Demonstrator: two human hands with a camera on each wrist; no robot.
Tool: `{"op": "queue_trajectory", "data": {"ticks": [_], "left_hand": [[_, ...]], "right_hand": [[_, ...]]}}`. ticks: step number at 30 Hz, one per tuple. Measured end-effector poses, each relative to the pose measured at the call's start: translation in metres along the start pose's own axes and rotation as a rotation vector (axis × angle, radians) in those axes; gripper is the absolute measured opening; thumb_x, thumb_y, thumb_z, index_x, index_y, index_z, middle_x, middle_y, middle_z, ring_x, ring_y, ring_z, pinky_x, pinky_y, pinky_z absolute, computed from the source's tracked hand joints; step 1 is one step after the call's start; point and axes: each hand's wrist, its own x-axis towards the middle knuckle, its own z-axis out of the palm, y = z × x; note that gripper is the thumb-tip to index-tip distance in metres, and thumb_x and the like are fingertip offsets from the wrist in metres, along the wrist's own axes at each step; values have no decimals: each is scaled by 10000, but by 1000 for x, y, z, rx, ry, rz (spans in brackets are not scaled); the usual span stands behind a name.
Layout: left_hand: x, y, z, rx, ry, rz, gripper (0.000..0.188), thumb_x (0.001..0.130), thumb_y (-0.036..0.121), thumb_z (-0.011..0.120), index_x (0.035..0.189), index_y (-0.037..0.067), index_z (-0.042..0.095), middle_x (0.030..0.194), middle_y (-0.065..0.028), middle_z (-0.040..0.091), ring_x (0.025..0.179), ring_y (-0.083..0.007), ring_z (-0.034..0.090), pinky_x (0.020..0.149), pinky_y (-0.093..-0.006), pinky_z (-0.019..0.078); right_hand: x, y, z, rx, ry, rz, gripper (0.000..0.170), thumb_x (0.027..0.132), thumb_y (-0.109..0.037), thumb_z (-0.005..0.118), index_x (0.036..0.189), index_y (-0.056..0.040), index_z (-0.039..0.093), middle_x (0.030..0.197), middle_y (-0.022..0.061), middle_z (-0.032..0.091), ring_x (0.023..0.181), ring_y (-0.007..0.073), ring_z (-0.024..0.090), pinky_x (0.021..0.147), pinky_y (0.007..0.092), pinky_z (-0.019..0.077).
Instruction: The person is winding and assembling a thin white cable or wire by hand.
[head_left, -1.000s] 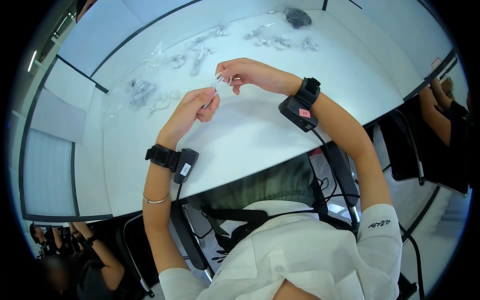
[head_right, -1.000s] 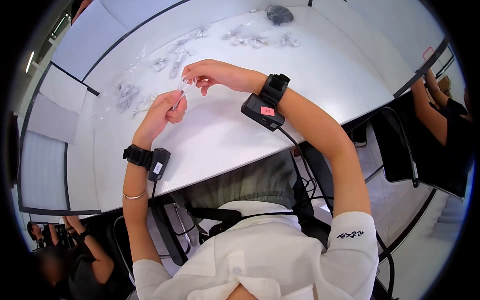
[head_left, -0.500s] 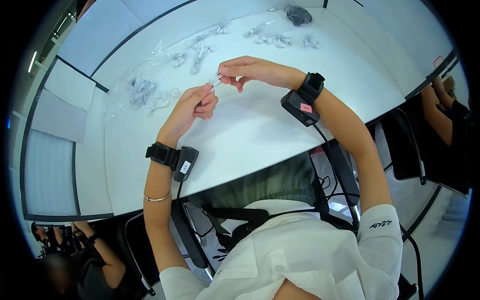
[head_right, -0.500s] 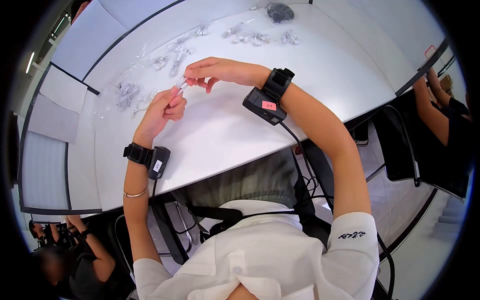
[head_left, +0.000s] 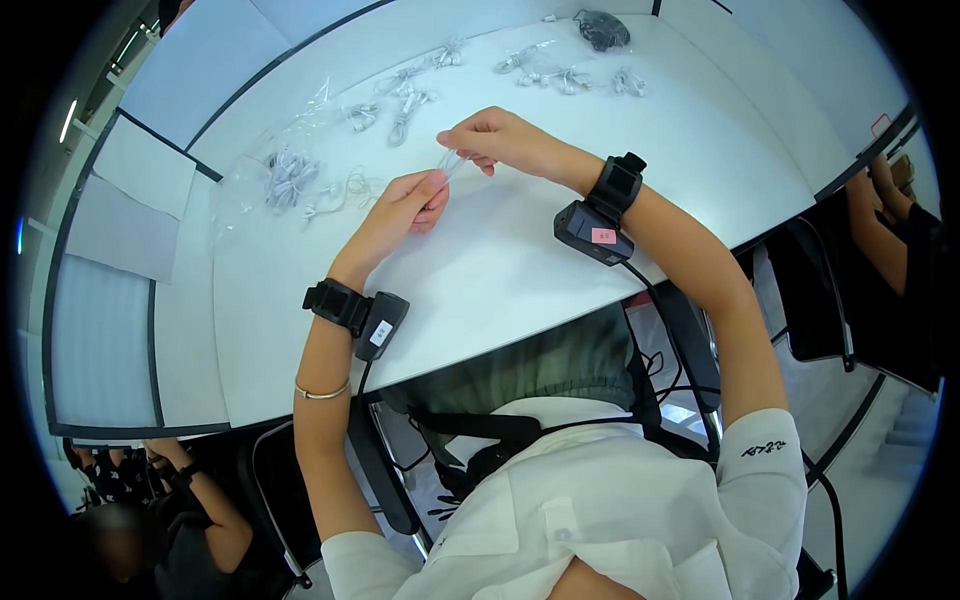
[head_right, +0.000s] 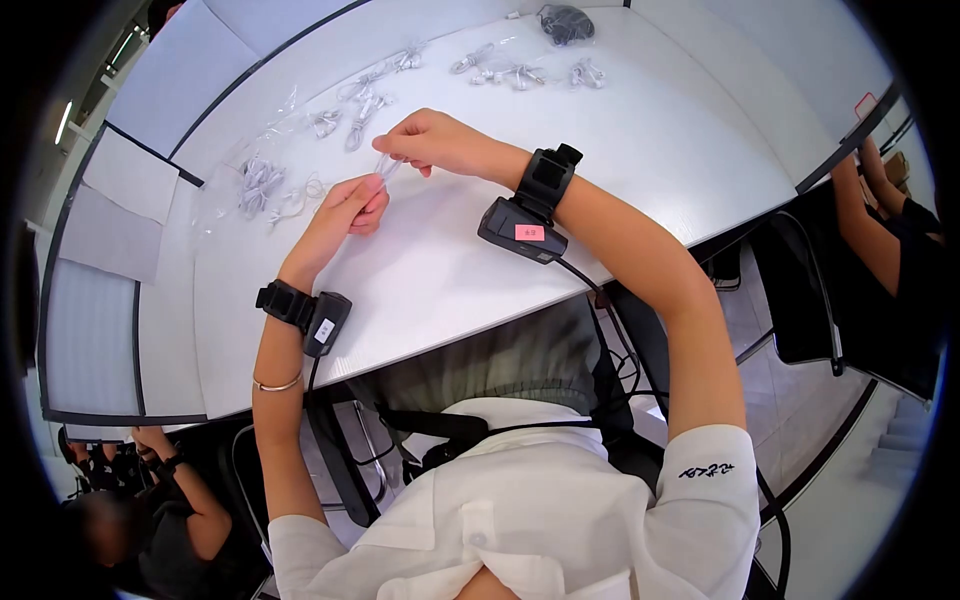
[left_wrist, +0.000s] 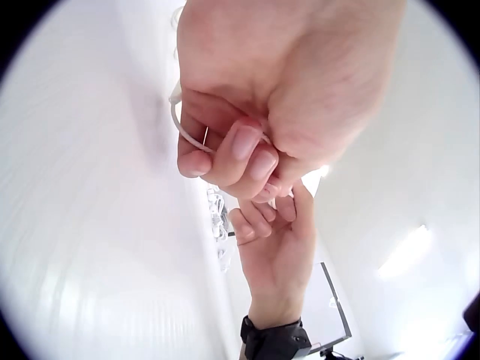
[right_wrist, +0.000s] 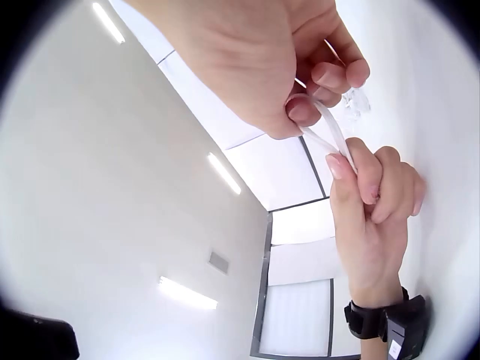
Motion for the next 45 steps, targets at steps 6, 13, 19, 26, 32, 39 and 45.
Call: {"op": "queue_trajectory", "data": {"ticks": [6,13,19,26,32,39,45], "left_hand": [[3,-6,1,-46,18,-8,359,956,335,384,671,122,342,598,60,284,516,-43,231,472,-202,197],[2,-4,5,-39,0,-37,362,950,355,397,682,117,346,602,55,295,507,-49,214,457,-209,194],[4,-9,-1,-159,31,-4,349,956,324,370,671,131,311,580,62,260,500,-57,225,476,-210,204],[0,-4,-7,-456,168,161,344,959,314,345,669,134,310,555,52,234,496,-78,219,501,-234,246],[5,-10,-12,-490,148,122,348,965,317,334,670,135,307,551,53,225,497,-79,210,504,-236,248],[4,-8,-10,-468,153,100,379,962,352,351,652,141,295,553,53,224,502,-83,212,510,-238,257],[4,-8,-10,-476,137,87,378,962,348,353,652,139,293,558,54,225,506,-83,223,521,-236,267]], "right_hand": [[2,6,1,-298,110,-157,424,846,-326,555,587,5,503,502,-2,401,480,87,361,462,245,325],[-2,1,6,-541,178,-267,350,820,-237,563,594,26,515,497,49,424,488,111,337,456,276,307],[1,2,2,-304,110,-289,182,841,-200,549,814,-24,585,778,69,580,679,140,514,643,258,408],[-43,-84,16,-13,50,-641,151,840,-171,550,859,-38,618,856,53,619,726,145,572,675,245,439],[-133,-140,54,592,-194,-969,77,782,-116,620,731,-70,657,779,81,627,552,146,528,479,202,418],[-143,-152,83,761,-34,-1208,138,810,-83,606,843,-152,721,832,50,619,489,57,406,394,159,301],[-154,-160,88,714,113,-1094,43,804,-87,586,847,-85,585,818,97,553,497,96,387,408,202,294]]}}
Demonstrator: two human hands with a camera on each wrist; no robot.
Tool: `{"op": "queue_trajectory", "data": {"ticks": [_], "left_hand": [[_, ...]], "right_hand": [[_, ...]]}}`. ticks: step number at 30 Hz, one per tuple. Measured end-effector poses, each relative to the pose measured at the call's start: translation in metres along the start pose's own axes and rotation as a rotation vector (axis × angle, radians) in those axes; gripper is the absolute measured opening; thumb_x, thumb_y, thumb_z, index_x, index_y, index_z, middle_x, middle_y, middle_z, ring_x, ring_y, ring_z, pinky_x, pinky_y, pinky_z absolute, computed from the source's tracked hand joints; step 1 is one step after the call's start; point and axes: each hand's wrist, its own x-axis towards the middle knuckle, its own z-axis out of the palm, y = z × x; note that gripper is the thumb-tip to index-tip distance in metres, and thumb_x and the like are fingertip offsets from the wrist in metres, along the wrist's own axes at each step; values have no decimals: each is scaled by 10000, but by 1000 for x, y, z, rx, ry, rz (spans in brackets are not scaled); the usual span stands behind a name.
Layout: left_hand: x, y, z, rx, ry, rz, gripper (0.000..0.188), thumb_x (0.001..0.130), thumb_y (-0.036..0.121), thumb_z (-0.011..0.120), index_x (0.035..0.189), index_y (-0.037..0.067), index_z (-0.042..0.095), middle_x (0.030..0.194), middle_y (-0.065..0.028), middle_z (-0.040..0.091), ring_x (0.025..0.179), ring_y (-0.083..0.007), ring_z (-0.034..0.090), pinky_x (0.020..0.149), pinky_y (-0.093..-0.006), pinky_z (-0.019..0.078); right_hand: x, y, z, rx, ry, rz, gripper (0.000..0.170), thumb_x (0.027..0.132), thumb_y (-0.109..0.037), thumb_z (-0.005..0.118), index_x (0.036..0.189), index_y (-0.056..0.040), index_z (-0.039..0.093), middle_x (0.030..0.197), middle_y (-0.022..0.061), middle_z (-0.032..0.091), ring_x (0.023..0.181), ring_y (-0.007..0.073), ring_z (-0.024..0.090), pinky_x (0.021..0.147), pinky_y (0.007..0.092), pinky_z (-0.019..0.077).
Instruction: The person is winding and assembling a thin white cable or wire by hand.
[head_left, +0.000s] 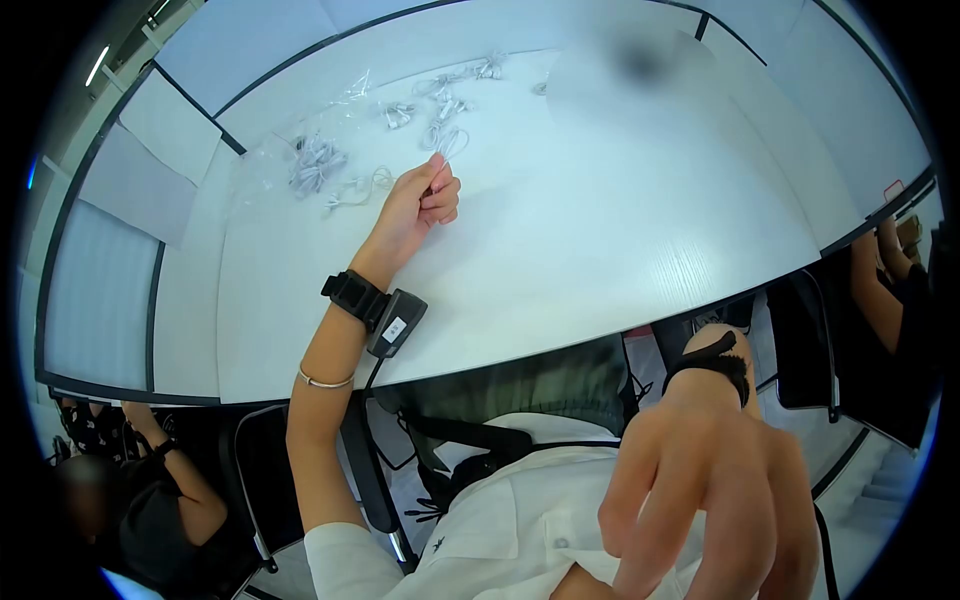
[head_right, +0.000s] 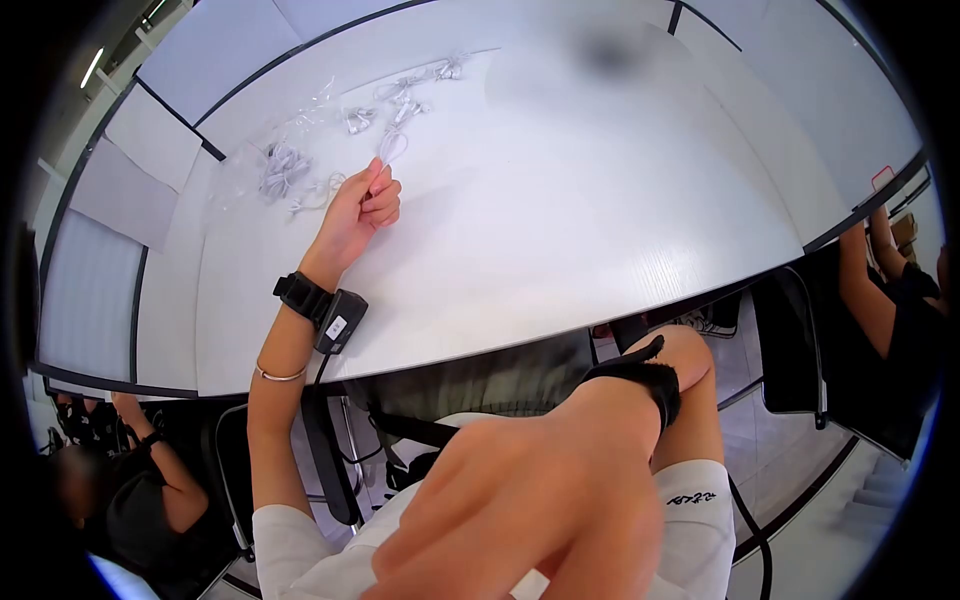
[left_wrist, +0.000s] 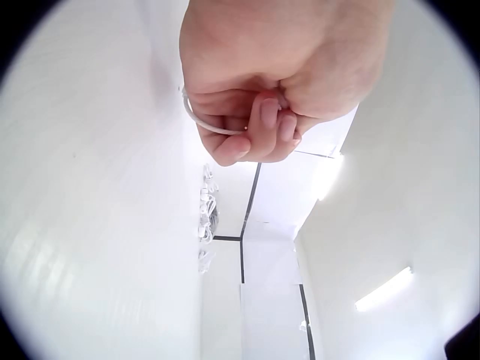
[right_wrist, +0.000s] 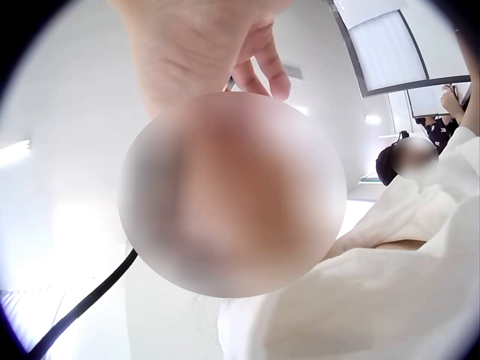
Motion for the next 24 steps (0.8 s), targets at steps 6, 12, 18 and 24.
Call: {"op": "queue_trajectory", "data": {"ticks": [6,12,18,24], "left_hand": [[-1,0,4,-11,12,-3,354,964,318,350,658,144,312,541,63,216,479,-66,189,491,-221,222],[0,-1,3,-13,29,-17,358,966,315,344,653,146,308,538,65,221,476,-65,194,490,-219,221],[0,0,4,-7,1,-17,361,968,317,340,650,149,305,539,66,219,477,-66,193,489,-217,220],[-1,0,4,-3,-3,-19,356,970,317,334,657,149,307,541,67,216,478,-64,194,490,-217,221]], "right_hand": [[-3,-22,35,-421,300,178,148,798,-91,566,852,-18,449,803,143,487,504,134,367,422,244,287],[1,-22,65,-827,466,313,324,789,-145,540,970,49,353,817,167,443,544,146,344,449,263,292],[14,-8,100,-1144,773,462,570,740,-182,595,1120,120,297,892,185,457,552,130,316,463,248,300],[-4,-21,28,-355,115,236,483,737,-137,597,1073,94,338,848,153,446,541,124,312,450,248,287]]}}
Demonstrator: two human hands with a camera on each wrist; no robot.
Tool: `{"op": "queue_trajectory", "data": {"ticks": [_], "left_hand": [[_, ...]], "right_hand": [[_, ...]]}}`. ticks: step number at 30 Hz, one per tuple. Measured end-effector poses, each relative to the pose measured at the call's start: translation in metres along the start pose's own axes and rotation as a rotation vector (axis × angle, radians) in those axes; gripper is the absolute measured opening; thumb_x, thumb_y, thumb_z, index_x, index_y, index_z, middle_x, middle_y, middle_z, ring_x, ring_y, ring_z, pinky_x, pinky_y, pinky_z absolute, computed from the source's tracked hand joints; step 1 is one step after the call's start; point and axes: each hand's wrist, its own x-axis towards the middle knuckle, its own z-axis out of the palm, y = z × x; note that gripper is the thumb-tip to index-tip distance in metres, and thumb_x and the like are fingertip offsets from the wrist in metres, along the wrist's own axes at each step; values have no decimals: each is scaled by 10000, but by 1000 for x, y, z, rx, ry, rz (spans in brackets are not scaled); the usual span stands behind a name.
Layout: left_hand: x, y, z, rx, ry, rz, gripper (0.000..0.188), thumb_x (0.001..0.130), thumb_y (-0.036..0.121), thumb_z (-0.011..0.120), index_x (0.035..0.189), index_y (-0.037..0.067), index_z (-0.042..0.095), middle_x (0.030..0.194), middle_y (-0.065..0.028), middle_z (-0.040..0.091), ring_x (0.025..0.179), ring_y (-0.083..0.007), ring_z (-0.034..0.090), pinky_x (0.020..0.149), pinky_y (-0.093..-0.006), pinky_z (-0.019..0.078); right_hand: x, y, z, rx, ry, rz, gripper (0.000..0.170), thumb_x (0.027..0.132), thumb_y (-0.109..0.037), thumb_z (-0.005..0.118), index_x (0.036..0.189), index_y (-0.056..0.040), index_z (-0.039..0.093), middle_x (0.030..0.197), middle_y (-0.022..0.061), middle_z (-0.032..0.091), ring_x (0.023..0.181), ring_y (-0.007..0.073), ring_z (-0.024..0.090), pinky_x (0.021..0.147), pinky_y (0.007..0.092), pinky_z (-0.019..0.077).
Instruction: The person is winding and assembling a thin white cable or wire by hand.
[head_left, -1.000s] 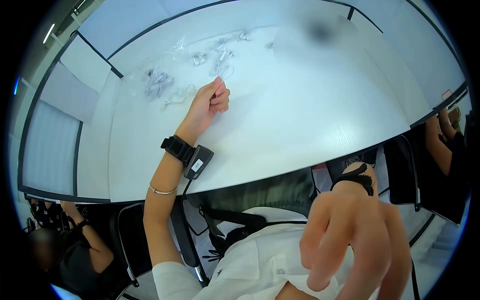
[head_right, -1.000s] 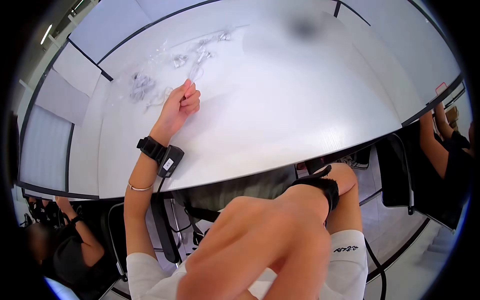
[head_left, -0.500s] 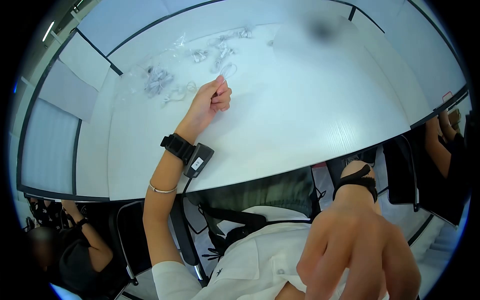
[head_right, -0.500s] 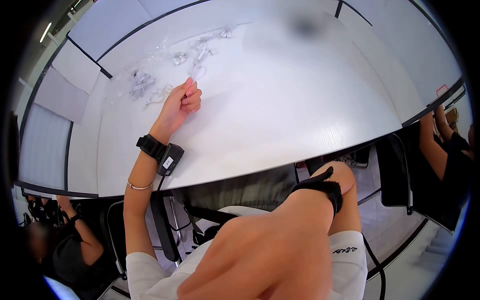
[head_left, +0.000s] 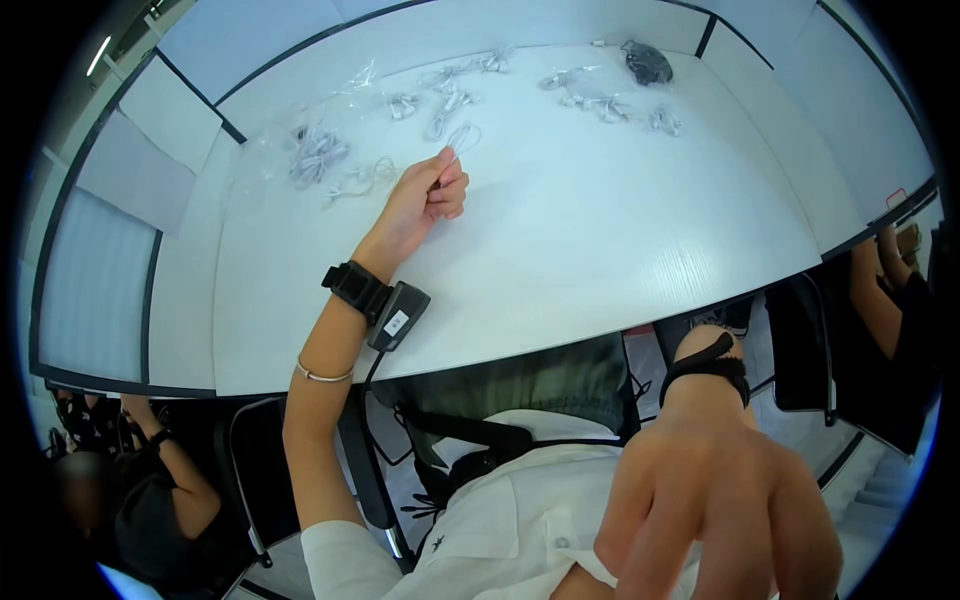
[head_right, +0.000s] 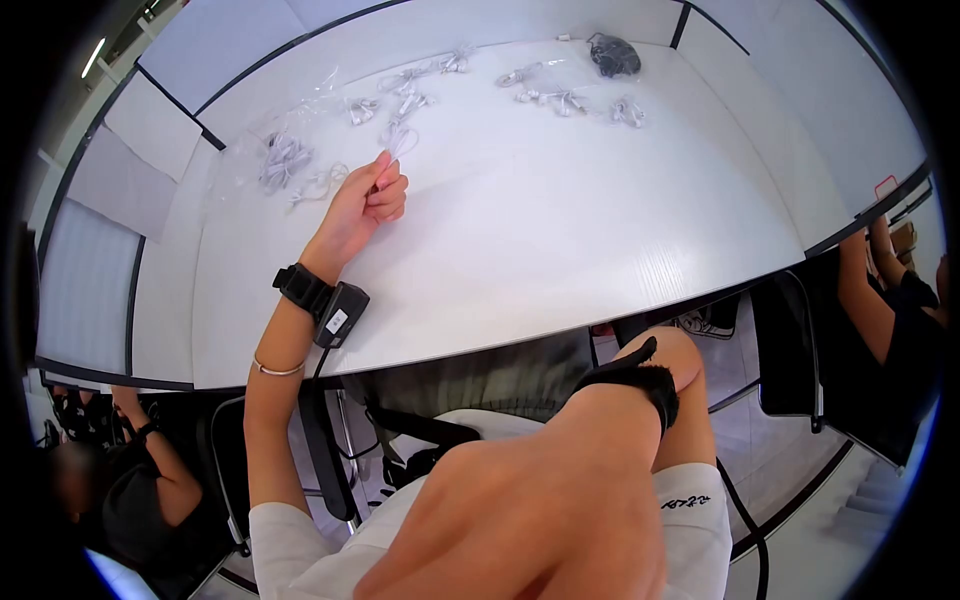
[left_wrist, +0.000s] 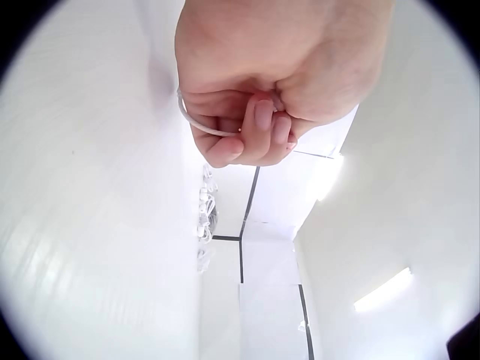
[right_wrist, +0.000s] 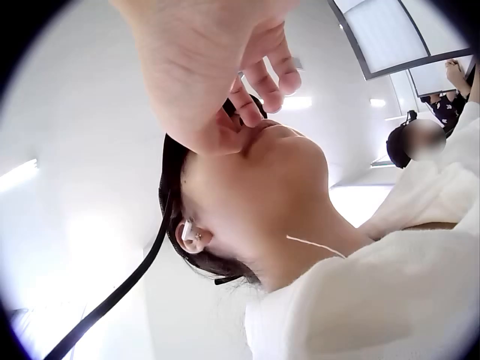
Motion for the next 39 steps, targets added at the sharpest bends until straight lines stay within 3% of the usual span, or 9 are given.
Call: {"op": "queue_trajectory", "data": {"ticks": [4,8,13,17,21,24,29,35,39], "left_hand": [[1,-1,0,-4,3,-3,356,969,319,338,658,149,308,543,68,217,479,-64,196,491,-217,222],[1,-2,-2,-6,-2,-9,357,968,321,341,657,149,308,544,68,219,481,-62,197,491,-216,223],[0,-2,-1,-8,-3,-7,354,966,318,346,656,150,314,542,68,226,478,-62,198,492,-216,225],[1,0,-1,21,0,-1,356,961,330,353,659,148,307,550,63,227,491,-70,209,518,-231,263],[11,-15,-21,64,6,77,353,959,335,358,666,145,309,553,61,226,491,-71,213,522,-238,267],[-1,3,4,-67,100,91,350,960,336,357,671,142,317,554,63,224,486,-66,210,526,-234,258],[-5,11,4,-274,19,154,341,981,286,311,678,131,335,541,59,240,474,-62,203,525,-217,265],[-7,19,14,-314,-8,201,328,985,260,298,687,128,337,540,55,254,466,-56,236,536,-219,283],[-8,21,15,-312,89,244,311,981,256,318,698,129,328,580,46,269,505,-68,259,590,-228,318]], "right_hand": [[4,-13,46,-479,465,143,463,732,-143,640,1039,73,369,814,118,447,532,110,317,434,237,272],[3,6,0,104,9,11,460,759,-175,648,1033,79,380,815,114,458,534,108,311,443,233,275],[2,9,34,-167,356,-145,473,765,-218,647,1106,1,404,860,132,516,507,110,352,404,227,272],[18,38,-29,324,-243,-120,511,737,-279,684,1145,-117,422,856,123,544,512,134,427,390,228,289],[49,81,-65,105,-474,168,222,789,-134,615,940,-79,462,727,25,492,566,117,441,516,222,351],[64,133,-93,69,-379,478,137,855,-174,562,887,-53,507,793,-9,540,661,56,485,586,197,391],[54,215,-144,-286,-305,760,298,826,-263,544,1000,-23,516,909,58,559,784,130,539,682,259,444],[16,244,-129,-461,-602,662,415,827,-272,579,1156,-38,484,1185,95,481,1063,185,468,934,332,366],[14,242,-124,-341,-470,514,303,832,-274,557,919,16,566,942,101,561,901,159,528,765,290,428]]}}
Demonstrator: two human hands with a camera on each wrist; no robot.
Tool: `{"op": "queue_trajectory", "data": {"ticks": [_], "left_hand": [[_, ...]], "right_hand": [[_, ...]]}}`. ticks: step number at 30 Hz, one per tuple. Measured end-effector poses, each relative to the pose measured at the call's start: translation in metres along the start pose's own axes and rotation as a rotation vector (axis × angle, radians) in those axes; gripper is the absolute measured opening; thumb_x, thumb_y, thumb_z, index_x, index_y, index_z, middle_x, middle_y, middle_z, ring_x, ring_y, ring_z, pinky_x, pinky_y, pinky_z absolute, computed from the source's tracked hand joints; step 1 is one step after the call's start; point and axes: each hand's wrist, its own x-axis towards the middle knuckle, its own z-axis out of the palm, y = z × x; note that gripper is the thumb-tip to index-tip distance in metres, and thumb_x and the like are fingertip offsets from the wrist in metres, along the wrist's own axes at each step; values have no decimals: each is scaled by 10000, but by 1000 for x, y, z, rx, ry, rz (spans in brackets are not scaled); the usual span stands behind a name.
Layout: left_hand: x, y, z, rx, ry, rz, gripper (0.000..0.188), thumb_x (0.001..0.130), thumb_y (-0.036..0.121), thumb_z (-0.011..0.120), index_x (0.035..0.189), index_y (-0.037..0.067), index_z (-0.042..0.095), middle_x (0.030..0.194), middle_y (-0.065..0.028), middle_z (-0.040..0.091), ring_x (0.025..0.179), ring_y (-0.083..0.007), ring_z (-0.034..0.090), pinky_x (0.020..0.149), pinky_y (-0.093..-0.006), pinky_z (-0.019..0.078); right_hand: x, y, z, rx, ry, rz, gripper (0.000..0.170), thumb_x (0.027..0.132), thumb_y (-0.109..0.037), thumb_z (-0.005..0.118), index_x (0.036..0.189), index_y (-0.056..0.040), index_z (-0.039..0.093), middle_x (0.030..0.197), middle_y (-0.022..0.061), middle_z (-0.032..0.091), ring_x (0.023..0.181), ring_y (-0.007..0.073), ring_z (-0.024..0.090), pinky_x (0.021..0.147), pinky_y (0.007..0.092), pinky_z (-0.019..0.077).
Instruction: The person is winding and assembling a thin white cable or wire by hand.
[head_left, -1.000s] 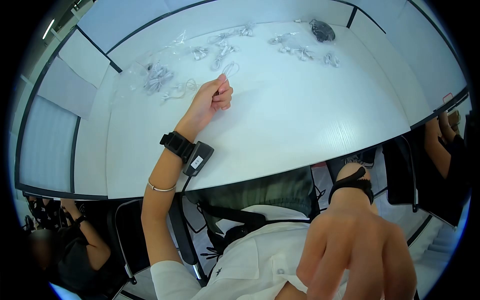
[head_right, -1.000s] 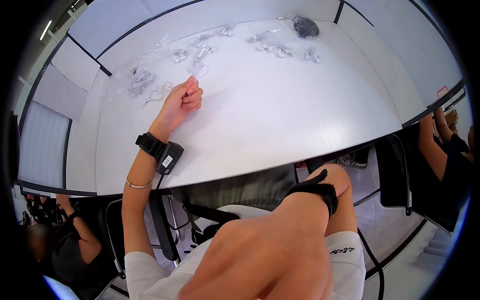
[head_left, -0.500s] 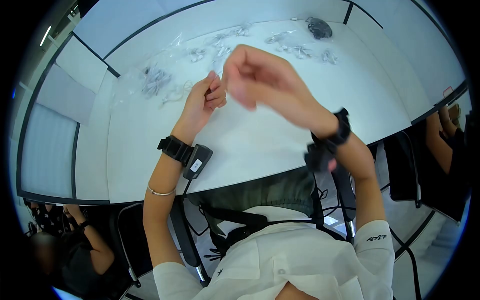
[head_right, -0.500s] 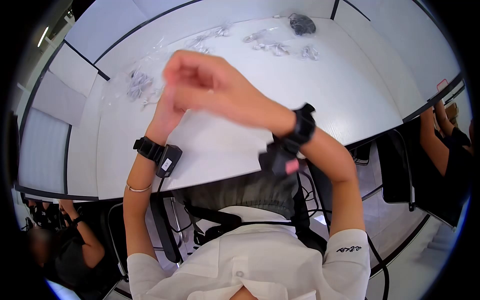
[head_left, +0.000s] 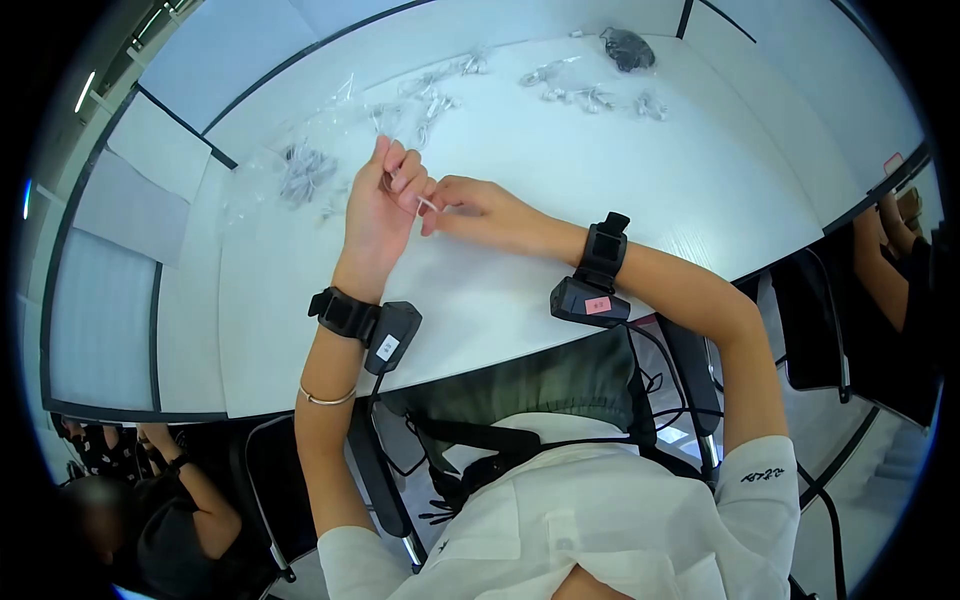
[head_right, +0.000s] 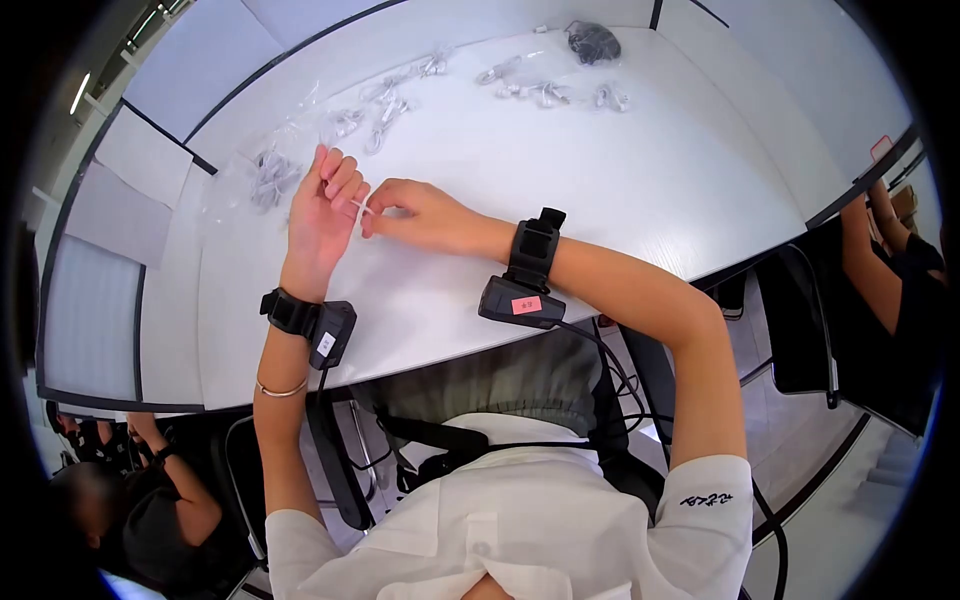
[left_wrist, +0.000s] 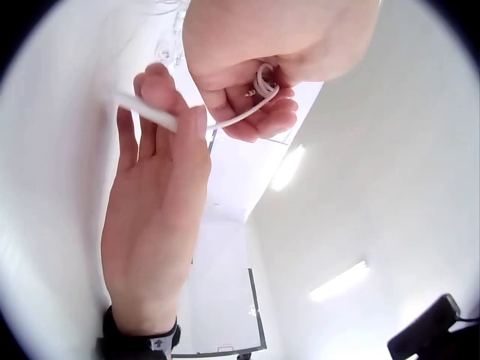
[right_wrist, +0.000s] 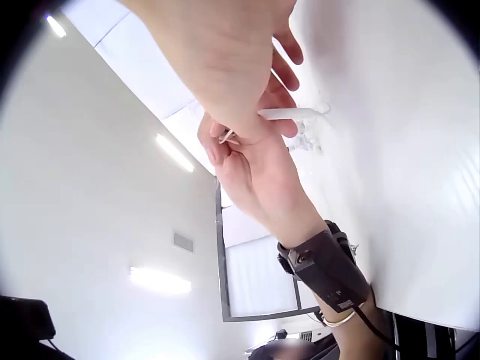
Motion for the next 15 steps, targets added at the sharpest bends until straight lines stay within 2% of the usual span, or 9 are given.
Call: {"op": "queue_trajectory", "data": {"ticks": [3,6,9,12,15], "left_hand": [[3,1,-10,2,95,64,301,974,259,349,705,129,316,623,32,276,564,-87,291,683,-254,358],[4,-2,-17,-15,171,66,296,971,255,358,707,124,326,623,30,290,572,-89,309,693,-257,369],[5,-2,-21,-23,197,62,287,968,243,366,710,120,338,626,28,307,585,-92,336,703,-262,380],[6,-1,-32,-36,116,51,284,967,235,366,708,121,343,626,25,312,588,-100,344,711,-271,389],[6,-3,-35,17,126,33,286,962,250,378,705,124,366,640,21,372,626,-106,420,726,-272,402]], "right_hand": [[2,-13,-10,28,-29,193,255,892,-269,508,835,-33,584,766,19,574,804,104,538,735,265,422],[0,-22,-11,190,-32,219,252,903,-273,488,820,-51,571,638,-20,521,701,53,508,629,218,406],[-1,-23,-13,153,-39,320,257,907,-279,484,801,-58,562,657,-29,515,641,39,468,582,204,383],[0,-17,-12,105,147,156,285,889,-314,513,828,-44,581,578,6,501,522,81,424,527,238,379],[2,-19,-21,-191,126,57,255,860,-300,547,835,-50,589,615,44,545,541,124,477,535,264,403]]}}
